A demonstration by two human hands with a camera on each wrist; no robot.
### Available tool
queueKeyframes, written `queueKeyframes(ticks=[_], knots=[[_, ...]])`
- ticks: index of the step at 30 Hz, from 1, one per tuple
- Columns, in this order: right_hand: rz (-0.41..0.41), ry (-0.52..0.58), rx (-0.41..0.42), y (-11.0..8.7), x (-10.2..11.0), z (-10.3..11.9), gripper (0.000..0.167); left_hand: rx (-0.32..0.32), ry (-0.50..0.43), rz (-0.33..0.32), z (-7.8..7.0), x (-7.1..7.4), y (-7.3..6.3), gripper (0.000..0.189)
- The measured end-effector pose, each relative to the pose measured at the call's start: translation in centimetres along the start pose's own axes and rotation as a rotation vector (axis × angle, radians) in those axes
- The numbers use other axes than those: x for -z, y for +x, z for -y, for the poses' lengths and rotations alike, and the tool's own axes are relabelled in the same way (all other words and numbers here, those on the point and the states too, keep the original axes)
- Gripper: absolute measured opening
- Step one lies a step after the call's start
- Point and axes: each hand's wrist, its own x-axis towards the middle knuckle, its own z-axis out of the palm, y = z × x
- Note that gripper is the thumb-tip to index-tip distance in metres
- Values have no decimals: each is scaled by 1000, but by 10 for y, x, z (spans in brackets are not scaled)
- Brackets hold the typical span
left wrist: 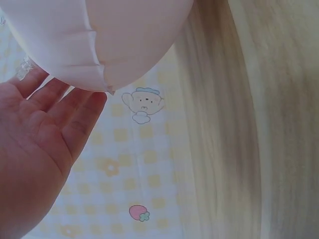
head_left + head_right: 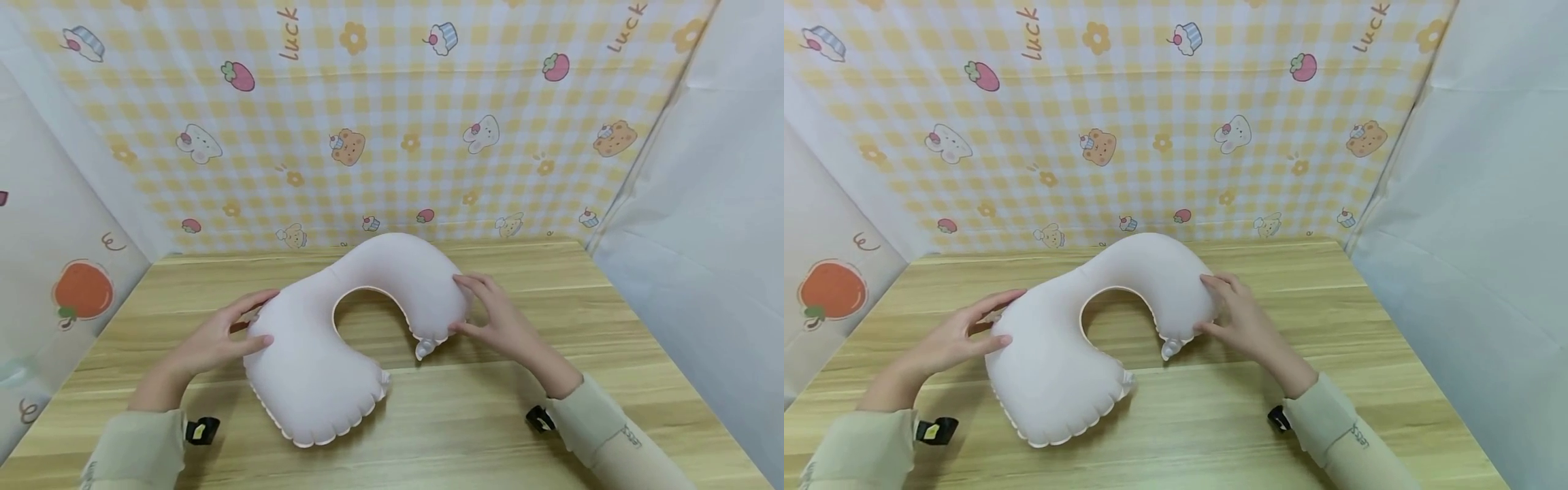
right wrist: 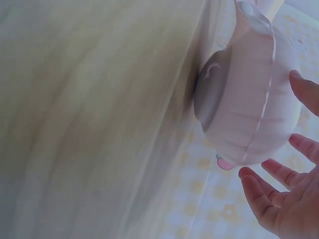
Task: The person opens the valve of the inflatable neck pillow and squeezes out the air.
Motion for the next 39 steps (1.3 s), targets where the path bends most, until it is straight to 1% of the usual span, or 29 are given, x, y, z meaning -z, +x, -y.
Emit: queueKeyframes(ticks=[3,6,8,12,15,17,19,22,25,28,32,36,39], knots=[[12,-2,-2,3,4,-2,79,5,12,-4,-2,2,-1,69],[22,6,-7,12,8,-3,77,19,39,-15,-3,5,-5,70],[22,12,-11,20,11,-3,75,40,52,-22,-3,7,-9,71],[32,7,-8,36,17,1,74,108,89,-50,-4,8,-19,75],[67,10,20,50,19,6,75,170,134,-80,-7,9,-29,78],[97,17,38,59,20,8,75,198,166,-95,-11,8,-36,79],[126,34,53,69,18,8,74,220,201,-112,-14,5,-42,78],[171,75,46,82,15,5,73,247,225,-139,-19,-4,-50,76],[211,116,31,93,10,1,73,269,218,-168,-25,-18,-54,75],[235,153,21,100,7,-5,73,294,209,-183,-31,-31,-55,80],[246,198,19,103,3,-11,73,307,200,-188,-36,-40,-54,87],[244,237,18,100,3,-14,72,287,179,-195,-37,-41,-51,88],[236,247,19,96,4,-15,72,278,165,-191,-37,-40,-47,89]])
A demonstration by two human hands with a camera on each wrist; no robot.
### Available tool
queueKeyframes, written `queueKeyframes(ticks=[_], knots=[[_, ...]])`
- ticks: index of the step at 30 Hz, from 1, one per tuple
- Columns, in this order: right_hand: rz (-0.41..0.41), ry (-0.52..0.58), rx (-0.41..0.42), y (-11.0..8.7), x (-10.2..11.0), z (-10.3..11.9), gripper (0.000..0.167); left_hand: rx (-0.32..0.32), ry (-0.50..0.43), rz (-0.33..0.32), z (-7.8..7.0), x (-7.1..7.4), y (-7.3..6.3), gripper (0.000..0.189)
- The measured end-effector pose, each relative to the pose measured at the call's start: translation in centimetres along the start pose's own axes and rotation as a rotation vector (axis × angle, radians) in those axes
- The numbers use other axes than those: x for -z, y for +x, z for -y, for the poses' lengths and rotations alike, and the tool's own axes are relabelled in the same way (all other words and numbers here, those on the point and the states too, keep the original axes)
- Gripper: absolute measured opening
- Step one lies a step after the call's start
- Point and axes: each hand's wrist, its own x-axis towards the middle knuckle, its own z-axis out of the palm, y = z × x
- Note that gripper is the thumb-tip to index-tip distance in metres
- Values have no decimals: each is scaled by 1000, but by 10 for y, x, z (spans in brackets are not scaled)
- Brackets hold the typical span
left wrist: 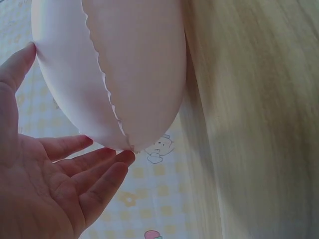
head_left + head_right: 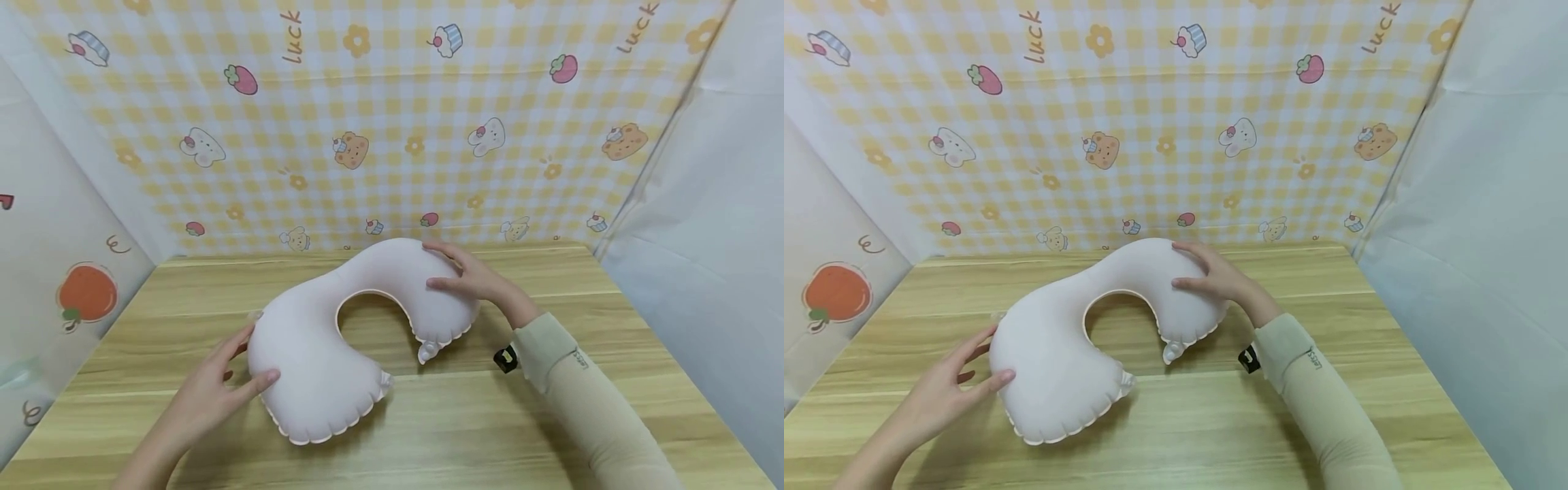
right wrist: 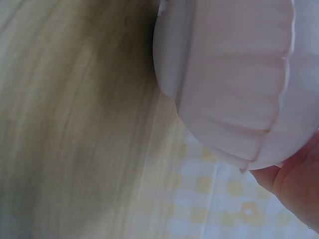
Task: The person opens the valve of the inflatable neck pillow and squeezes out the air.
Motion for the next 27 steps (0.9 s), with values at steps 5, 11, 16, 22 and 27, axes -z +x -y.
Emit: queueKeyframes(ticks=[5,11,16,22,27], knots=[[-18,5,3,-13,1,-1,73,-36,-12,11,0,1,4,89],[-40,12,-2,-36,2,-1,75,-101,-30,51,1,5,8,87],[-42,37,-25,-57,2,0,75,-142,-60,88,4,6,14,86],[-67,45,-53,-78,4,1,72,-173,-98,139,6,2,26,85],[-87,30,-66,-95,11,3,70,-200,-147,176,6,-1,37,83]])
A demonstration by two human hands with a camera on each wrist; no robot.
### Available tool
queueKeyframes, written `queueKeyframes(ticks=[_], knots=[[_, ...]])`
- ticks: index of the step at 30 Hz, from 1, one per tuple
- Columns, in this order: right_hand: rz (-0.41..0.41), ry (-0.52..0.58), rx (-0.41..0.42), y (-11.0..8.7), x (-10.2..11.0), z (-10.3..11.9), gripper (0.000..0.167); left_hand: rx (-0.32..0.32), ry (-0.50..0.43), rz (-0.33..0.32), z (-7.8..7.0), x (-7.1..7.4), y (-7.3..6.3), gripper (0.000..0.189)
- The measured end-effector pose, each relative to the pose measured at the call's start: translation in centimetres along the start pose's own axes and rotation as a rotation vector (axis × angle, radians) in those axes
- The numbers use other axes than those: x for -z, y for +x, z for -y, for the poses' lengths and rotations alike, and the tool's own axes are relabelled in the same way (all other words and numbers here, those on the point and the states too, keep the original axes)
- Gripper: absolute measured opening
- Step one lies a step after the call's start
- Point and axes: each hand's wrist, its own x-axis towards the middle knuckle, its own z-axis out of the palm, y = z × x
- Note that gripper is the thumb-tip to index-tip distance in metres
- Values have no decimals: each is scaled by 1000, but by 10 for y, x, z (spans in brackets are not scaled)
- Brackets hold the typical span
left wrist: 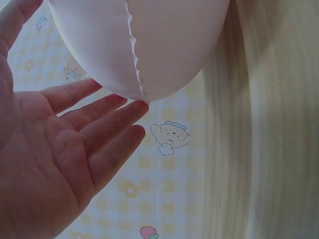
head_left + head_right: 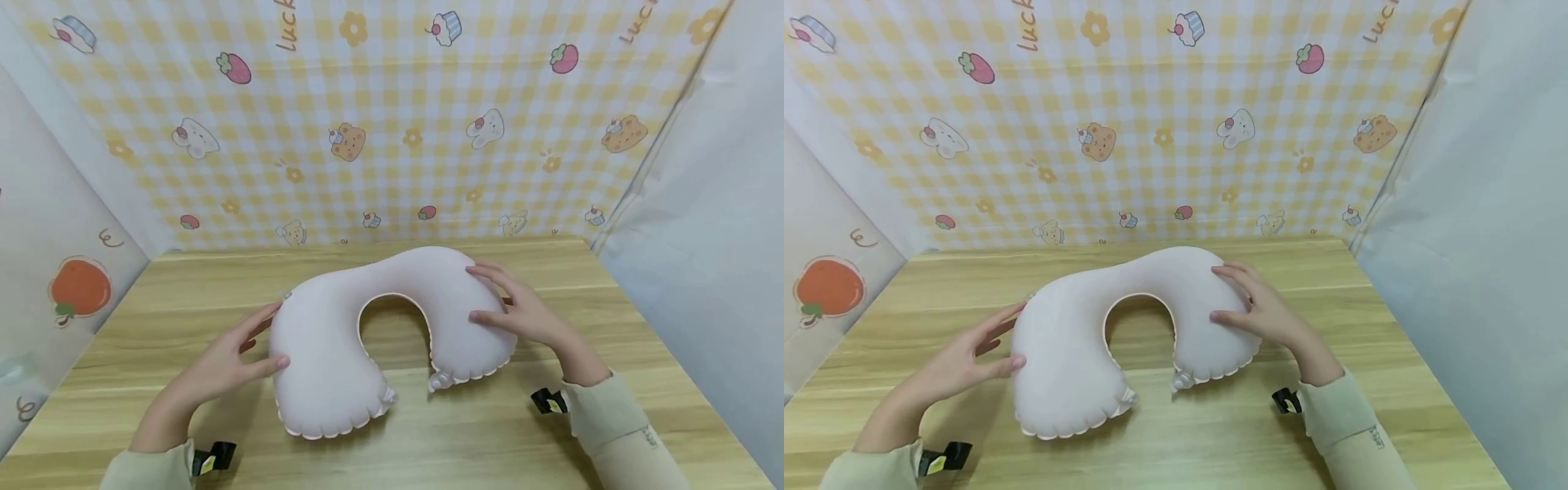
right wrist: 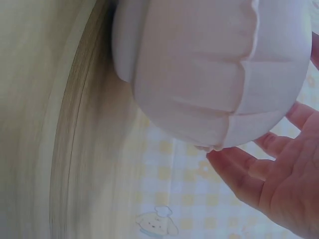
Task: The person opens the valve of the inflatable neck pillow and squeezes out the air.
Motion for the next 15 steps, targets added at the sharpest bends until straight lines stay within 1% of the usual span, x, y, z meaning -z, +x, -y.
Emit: queueKeyframes(ticks=[5,9,12,15], knots=[[3,7,-10,-16,8,0,69,-12,-54,55,1,-3,9,82],[26,-6,-34,-26,16,2,69,-33,-100,97,0,-5,15,81],[42,-29,-51,-30,20,6,70,-41,-98,115,-3,-3,16,82],[62,-56,-66,-33,22,12,70,-25,-87,134,-9,1,15,83]])
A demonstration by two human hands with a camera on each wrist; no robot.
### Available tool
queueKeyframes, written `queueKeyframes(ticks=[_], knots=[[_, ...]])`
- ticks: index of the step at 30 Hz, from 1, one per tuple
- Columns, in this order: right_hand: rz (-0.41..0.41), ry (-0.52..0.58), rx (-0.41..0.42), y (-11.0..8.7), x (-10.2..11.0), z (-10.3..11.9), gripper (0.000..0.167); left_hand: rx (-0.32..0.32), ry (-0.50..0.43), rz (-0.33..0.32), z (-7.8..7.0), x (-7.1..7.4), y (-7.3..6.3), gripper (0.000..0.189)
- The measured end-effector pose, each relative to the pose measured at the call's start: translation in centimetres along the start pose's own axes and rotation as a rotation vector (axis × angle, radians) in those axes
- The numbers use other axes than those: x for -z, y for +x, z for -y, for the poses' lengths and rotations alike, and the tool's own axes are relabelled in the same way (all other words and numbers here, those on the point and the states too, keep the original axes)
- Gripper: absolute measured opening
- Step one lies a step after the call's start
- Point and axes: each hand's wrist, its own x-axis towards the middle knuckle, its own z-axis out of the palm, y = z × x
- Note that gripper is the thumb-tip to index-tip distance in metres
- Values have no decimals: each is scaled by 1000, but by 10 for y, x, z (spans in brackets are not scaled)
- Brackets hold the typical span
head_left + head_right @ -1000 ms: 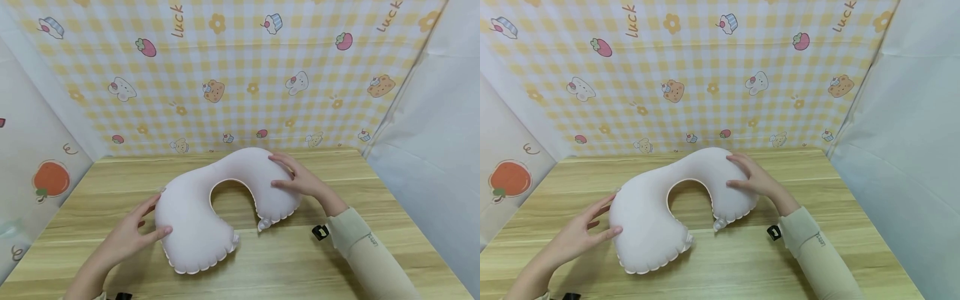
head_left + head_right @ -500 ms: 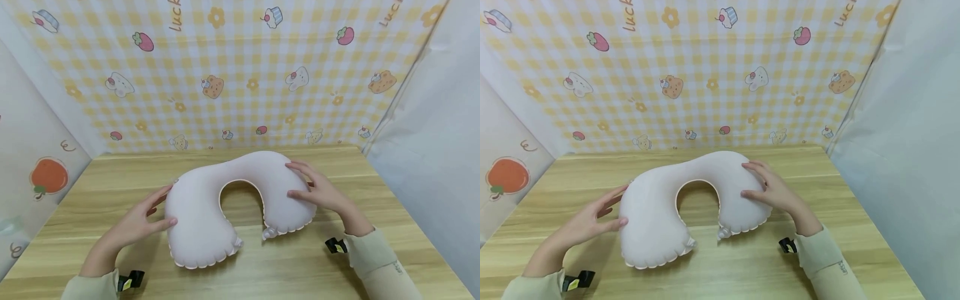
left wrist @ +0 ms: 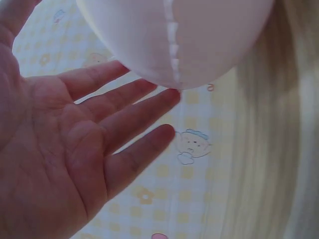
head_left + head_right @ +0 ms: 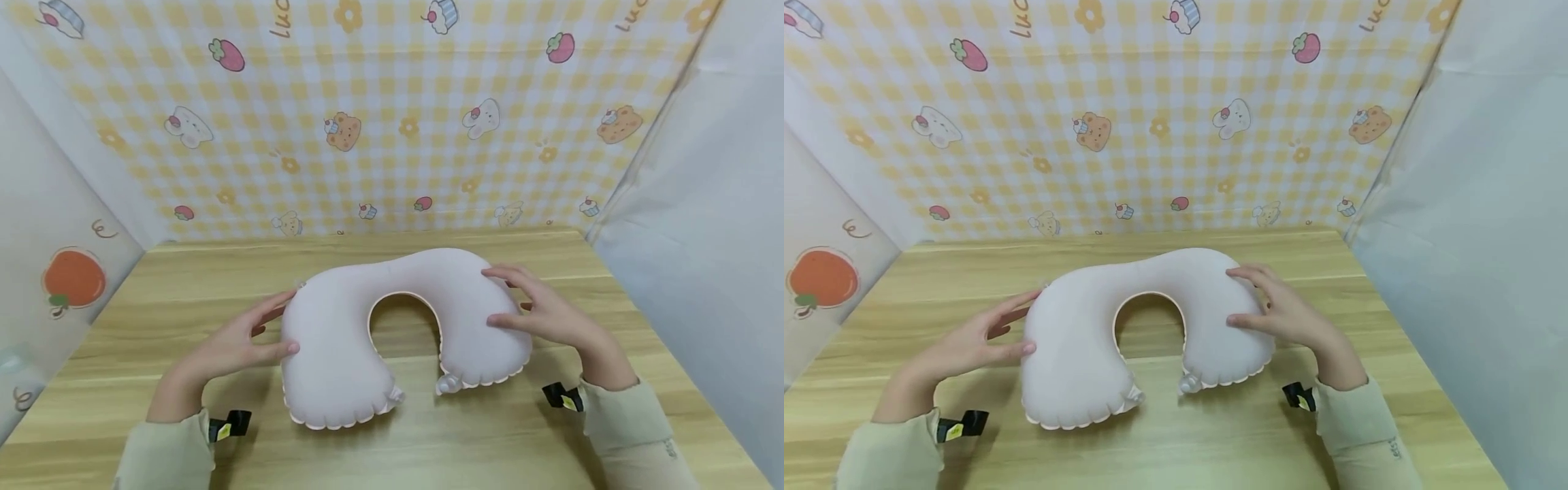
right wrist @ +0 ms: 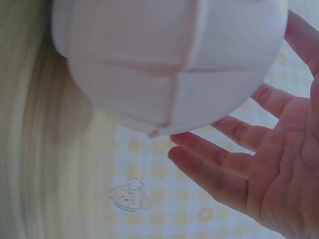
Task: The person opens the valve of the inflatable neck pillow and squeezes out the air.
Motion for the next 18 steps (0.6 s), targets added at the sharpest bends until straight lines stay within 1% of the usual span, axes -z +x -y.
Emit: queueKeyframes(ticks=[4,10,12,18], knots=[[23,-46,-6,-5,5,6,69,9,9,18,-7,2,-1,85],[40,-140,65,-10,8,11,67,9,-1,24,-4,2,-5,86],[41,-159,84,-12,8,13,66,9,9,24,-4,3,-6,87],[38,-194,91,-18,12,20,65,-10,18,24,-2,3,-3,85]])
